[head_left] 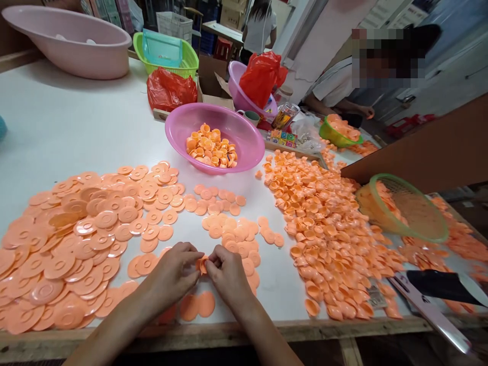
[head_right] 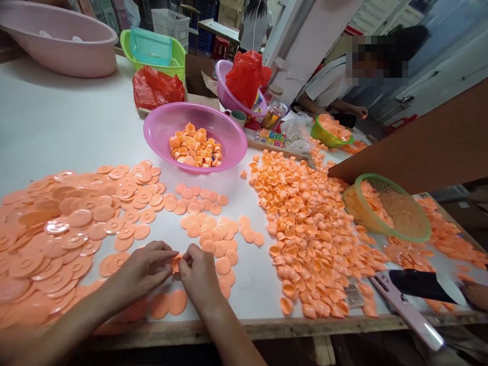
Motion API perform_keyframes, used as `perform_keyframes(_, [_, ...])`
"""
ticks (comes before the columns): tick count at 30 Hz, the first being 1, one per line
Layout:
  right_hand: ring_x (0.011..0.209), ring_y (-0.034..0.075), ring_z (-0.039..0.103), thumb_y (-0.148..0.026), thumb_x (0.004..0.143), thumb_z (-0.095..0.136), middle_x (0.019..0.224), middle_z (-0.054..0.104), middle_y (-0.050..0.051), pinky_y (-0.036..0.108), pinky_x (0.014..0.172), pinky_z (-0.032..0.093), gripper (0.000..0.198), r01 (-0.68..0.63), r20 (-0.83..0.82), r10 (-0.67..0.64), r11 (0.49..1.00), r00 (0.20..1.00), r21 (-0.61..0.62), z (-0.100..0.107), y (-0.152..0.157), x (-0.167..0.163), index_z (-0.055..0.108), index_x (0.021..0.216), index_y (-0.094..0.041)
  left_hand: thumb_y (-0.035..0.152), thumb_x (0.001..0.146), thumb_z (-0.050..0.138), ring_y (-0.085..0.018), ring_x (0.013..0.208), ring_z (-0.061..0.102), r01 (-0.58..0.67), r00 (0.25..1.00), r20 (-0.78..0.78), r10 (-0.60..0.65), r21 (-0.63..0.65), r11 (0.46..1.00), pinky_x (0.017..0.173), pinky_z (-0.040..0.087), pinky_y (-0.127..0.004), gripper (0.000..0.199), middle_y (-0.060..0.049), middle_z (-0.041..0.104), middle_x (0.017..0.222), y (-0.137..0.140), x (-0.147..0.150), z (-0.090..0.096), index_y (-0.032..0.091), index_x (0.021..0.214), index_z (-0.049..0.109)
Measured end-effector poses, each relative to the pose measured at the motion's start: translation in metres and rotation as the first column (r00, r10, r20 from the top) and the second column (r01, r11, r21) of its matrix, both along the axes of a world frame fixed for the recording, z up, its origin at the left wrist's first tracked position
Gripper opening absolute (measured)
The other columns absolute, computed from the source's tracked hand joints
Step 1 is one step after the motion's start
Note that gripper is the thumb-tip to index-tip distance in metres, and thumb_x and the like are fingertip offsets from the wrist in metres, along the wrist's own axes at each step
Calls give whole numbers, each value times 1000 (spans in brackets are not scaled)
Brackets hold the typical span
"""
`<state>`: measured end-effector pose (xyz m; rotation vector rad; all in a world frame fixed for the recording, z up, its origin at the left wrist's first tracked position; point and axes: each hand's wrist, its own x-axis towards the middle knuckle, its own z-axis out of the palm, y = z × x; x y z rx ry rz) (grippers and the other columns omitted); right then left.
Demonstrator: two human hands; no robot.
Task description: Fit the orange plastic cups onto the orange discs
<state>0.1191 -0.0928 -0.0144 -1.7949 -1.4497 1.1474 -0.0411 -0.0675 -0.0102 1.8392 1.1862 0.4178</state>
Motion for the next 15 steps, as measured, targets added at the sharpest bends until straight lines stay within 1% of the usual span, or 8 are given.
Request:
perform_keyframes(1, [56, 11, 48, -9, 73, 52, 57, 53, -4, 22, 51, 34, 15, -4, 6, 4, 1000, 1000, 0, 0, 0, 0, 48, 63, -20, 18, 81, 54, -17, 77, 59, -47, 999, 13, 48, -64, 997, 69, 41, -29, 19, -2, 65, 86, 2, 3, 1, 22, 87, 71])
perform_keyframes(2, [56, 11, 49, -9, 73, 52, 58, 53, -4, 22, 52, 34, 15, -7, 12, 7, 1000, 1000, -1, 0, 0, 1, 49, 63, -20, 19, 80, 54, -16, 71, 58, -97, 995, 7, 99, -101, 990, 65, 40, -27, 15, -1, 64, 78, 3, 6, 2, 20, 78, 69])
perform_keyframes(4, [56, 11, 49, -9, 74, 52, 58, 54, -4, 22, 52, 33, 16, -10, 29, 11, 1000, 1000, -7, 0, 0, 2, 48, 64, -21, 22, 78, 53, -14, 61, 53, -175, 984, -21, 174, -101, 979, 59, 37, -25, 18, 1, 58, 65, 3, 13, -2, 18, 61, 57])
perform_keyframes(5, [56, 11, 49, -9, 74, 52, 58, 53, -4, 22, 51, 33, 16, -14, 41, 14, 1000, 999, -6, 0, 0, 2, 48, 64, -21, 23, 78, 53, -13, 59, 52, -198, 980, -20, 197, -86, 977, 57, 36, -25, 22, 1, 55, 62, 2, 15, -4, 19, 56, 51])
perform_keyframes(7, [55, 11, 47, -10, 75, 52, 57, 52, -4, 22, 51, 32, 18, -23, 70, 22, 1000, 997, 10, -1, -2, 0, 45, 63, -21, 28, 81, 51, -12, 56, 49, -225, 974, 23, 227, -70, 972, 54, 34, -24, 27, 2, 52, 60, -2, 18, -10, 19, 55, 47])
perform_keyframes(10, [56, 12, 48, -11, 78, 52, 59, 53, -4, 22, 53, 34, 18, 5, 68, -9, 999, 998, 52, -3, -7, -6, 44, 65, -22, 37, 86, 50, -13, 59, 52, -228, 969, 76, 234, -77, 971, 56, 37, -24, 30, 2, 55, 64, -10, 16, -16, 20, 62, 53])
perform_keyframes(13, [59, 12, 54, -12, 80, 51, 64, 58, -2, 22, 56, 39, 15, 77, 37, -80, 994, 996, 75, -4, -11, -13, 49, 69, -21, 40, 88, 49, -13, 61, 54, -211, 976, 44, 215, -75, 975, 57, 39, -24, 31, 2, 57, 66, -18, 12, -20, 20, 66, 56])
perform_keyframes(15, [59, 13, 56, -13, 79, 51, 64, 60, -2, 23, 55, 40, 13, 51, -5, -51, 998, 999, 45, 0, -9, -10, 55, 70, -20, 40, 87, 50, -13, 59, 54, -209, 978, -9, 208, -52, 977, 55, 38, -24, 30, 3, 58, 63, -20, 10, -20, 20, 66, 57])
